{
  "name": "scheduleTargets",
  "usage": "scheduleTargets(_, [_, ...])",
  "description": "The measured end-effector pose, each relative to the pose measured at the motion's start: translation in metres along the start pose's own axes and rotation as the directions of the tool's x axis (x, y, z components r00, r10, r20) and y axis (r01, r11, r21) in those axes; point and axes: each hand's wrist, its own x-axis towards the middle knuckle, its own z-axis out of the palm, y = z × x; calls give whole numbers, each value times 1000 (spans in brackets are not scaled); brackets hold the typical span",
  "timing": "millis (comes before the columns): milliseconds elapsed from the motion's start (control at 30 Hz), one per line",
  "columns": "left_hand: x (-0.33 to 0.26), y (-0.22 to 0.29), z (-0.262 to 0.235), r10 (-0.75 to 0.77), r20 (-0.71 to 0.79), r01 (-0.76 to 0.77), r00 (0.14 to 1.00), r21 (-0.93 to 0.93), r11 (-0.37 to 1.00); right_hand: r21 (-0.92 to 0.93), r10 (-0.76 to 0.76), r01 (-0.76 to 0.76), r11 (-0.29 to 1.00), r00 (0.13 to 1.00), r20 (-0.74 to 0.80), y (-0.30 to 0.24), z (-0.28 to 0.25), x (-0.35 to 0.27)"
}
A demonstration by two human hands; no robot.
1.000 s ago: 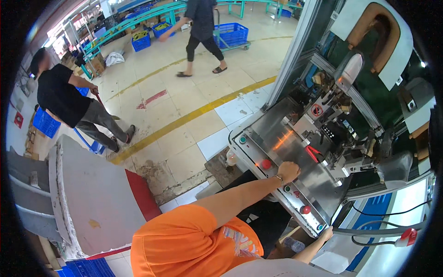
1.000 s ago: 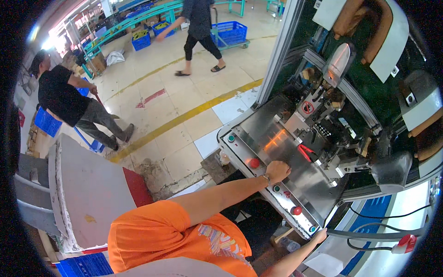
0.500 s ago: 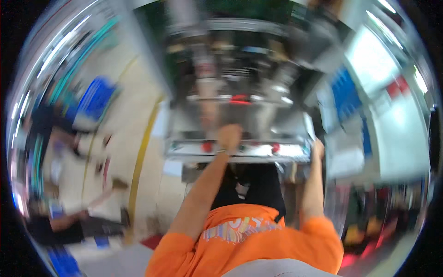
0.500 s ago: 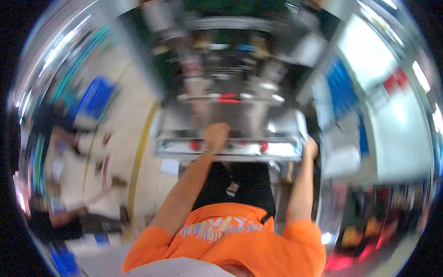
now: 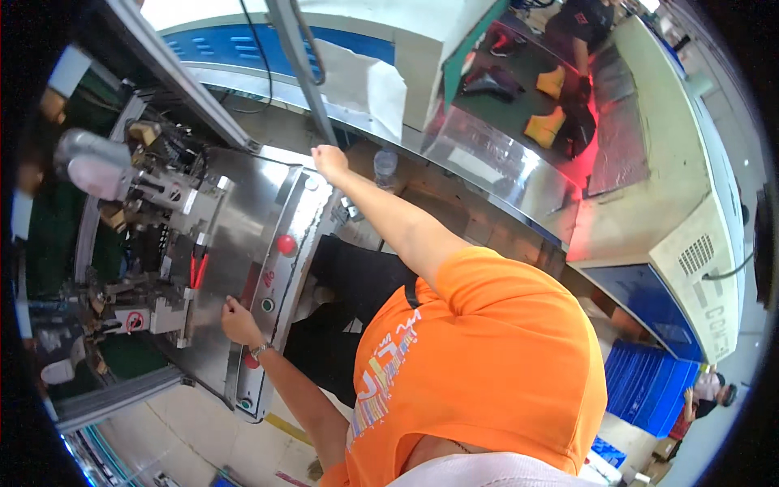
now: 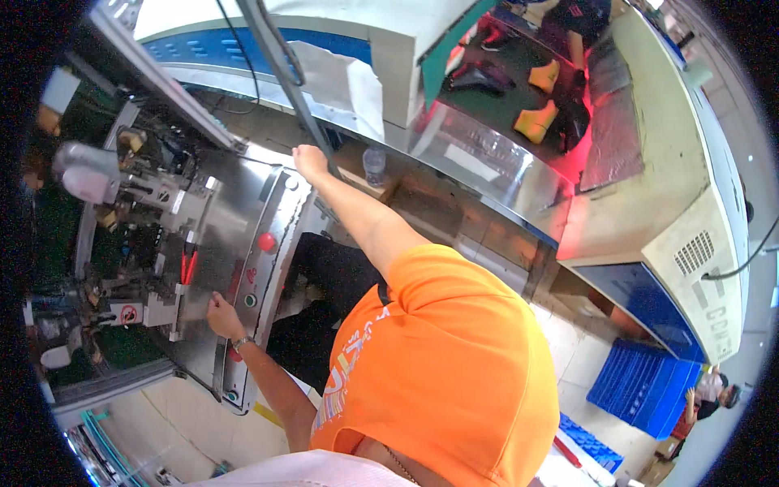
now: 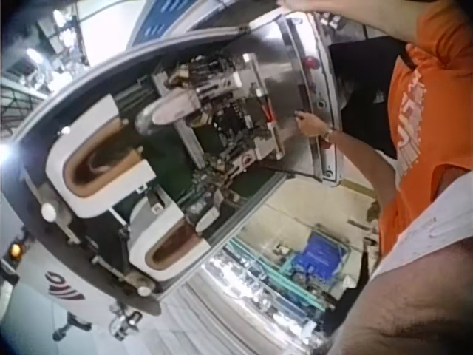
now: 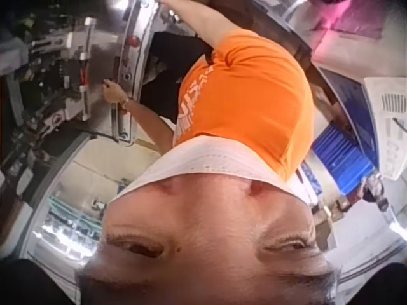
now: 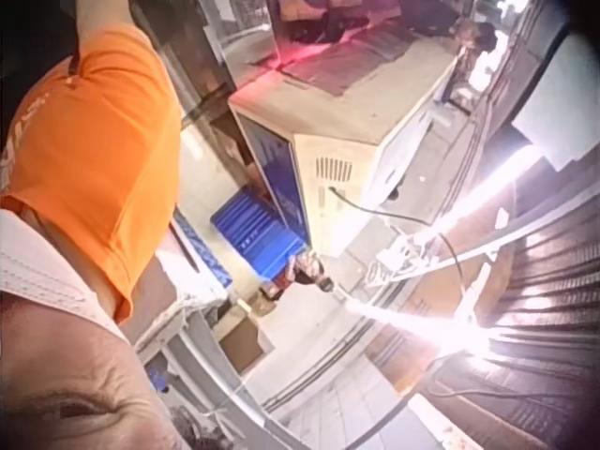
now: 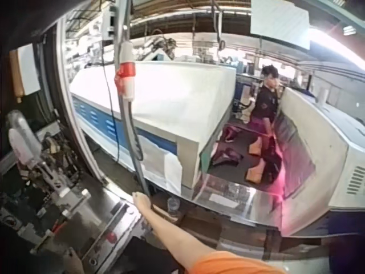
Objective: The person operates a shoe manufacturing machine in a factory setting. They repeatedly place black shoe uppers into the machine, press buttons to activate the mechanism, and remove the processed items. The person handles the shoe parts by hand, inspecting them briefly before and after the machine cycle.
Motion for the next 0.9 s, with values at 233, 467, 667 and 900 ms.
scheduleTargets(233, [-4,15,-15,28,6,-28,1000,-17,999,154,-90,119,981,978,-187,75,-88,-15])
scheduleTargets(467, [-37,12,-39,160,-109,-189,981,-354,916,60,249,-295,954,663,-706,308,-322,-44])
scheduleTargets(667, [-27,212,-77,649,-121,-581,751,-590,561,-27,324,-557,830,521,-789,478,-451,-58])
scheduleTargets(900, [-21,527,-94,969,-239,-959,62,-283,-9,-620,658,-467,631,745,108,492,-481,-46])
